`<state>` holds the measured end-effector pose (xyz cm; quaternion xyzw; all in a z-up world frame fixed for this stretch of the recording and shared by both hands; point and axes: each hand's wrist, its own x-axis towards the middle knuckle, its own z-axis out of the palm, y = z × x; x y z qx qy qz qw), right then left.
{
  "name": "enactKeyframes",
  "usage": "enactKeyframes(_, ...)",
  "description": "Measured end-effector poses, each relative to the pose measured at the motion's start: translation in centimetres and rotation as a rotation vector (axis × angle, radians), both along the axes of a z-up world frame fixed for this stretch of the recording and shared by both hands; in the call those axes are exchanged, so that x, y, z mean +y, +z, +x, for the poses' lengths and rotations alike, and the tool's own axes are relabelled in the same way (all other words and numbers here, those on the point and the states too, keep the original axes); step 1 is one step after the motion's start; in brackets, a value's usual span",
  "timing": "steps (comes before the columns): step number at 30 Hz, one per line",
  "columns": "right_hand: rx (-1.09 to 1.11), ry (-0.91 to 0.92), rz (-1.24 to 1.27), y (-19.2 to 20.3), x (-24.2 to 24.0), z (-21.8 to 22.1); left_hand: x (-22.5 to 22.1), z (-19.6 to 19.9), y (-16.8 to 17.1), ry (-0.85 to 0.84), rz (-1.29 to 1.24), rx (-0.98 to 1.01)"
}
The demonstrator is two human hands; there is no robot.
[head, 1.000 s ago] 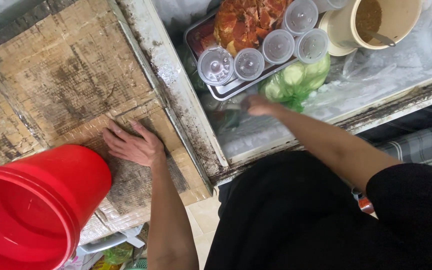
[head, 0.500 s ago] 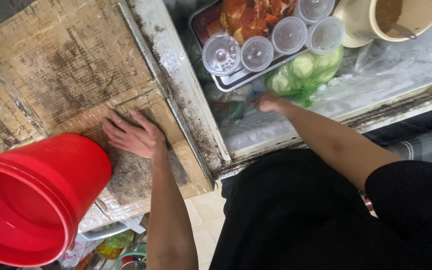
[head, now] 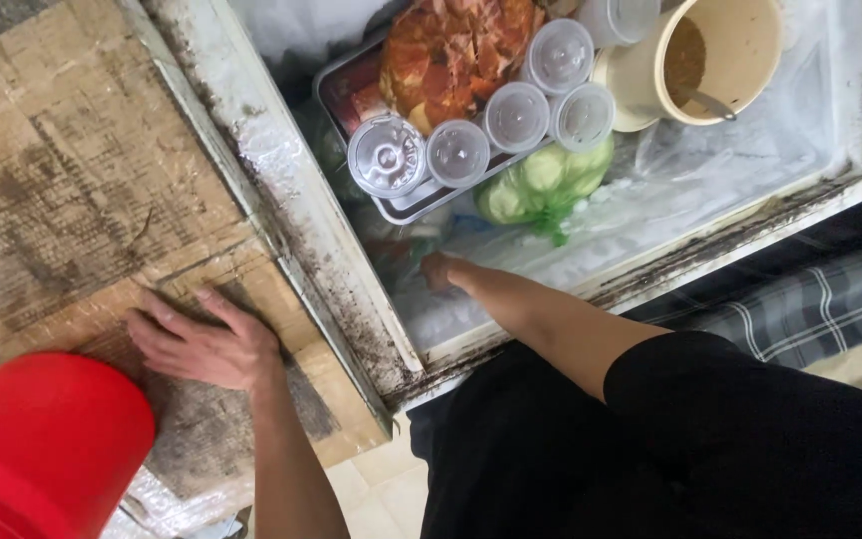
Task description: Prepare ice water and add it to a flour mixer for bread production.
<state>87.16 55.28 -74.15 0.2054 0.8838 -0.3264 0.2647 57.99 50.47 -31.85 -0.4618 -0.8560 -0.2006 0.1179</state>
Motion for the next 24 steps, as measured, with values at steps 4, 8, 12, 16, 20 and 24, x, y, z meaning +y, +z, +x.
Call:
enactKeyframes(4,0.101,0.034,-0.065,-0.7,-0.6,-0.7,-0.2,0.3,0.4,-0.045,0.022,0.008)
enactKeyframes(8,0.334,-0.108,-0.132,9.6,0.1,2.3,0.1,0.3,0.4,-0.046,0.054,-0.006)
enactKeyframes(12,0.262,-0.413,-0.246,25.5,3.2,6.2,0.0,0.2,0.1,-0.013,0.014,0.015)
enactKeyframes(16,0.436,-0.477,-0.229,33.2,1.7,12.0,0.4,0.3,0.1,0.022,-0.001,-0.036)
enactKeyframes(20,0.434,-0.642,-0.232,42.0,-0.6,17.5,-0.2,0.1,-0.1,-0.035,0.030,-0.008)
enactKeyframes(24,0.432,-0.951,-0.239,44.3,-4.0,23.6,0.0,-0.2,-0.3,-0.031,0.033,-0.009)
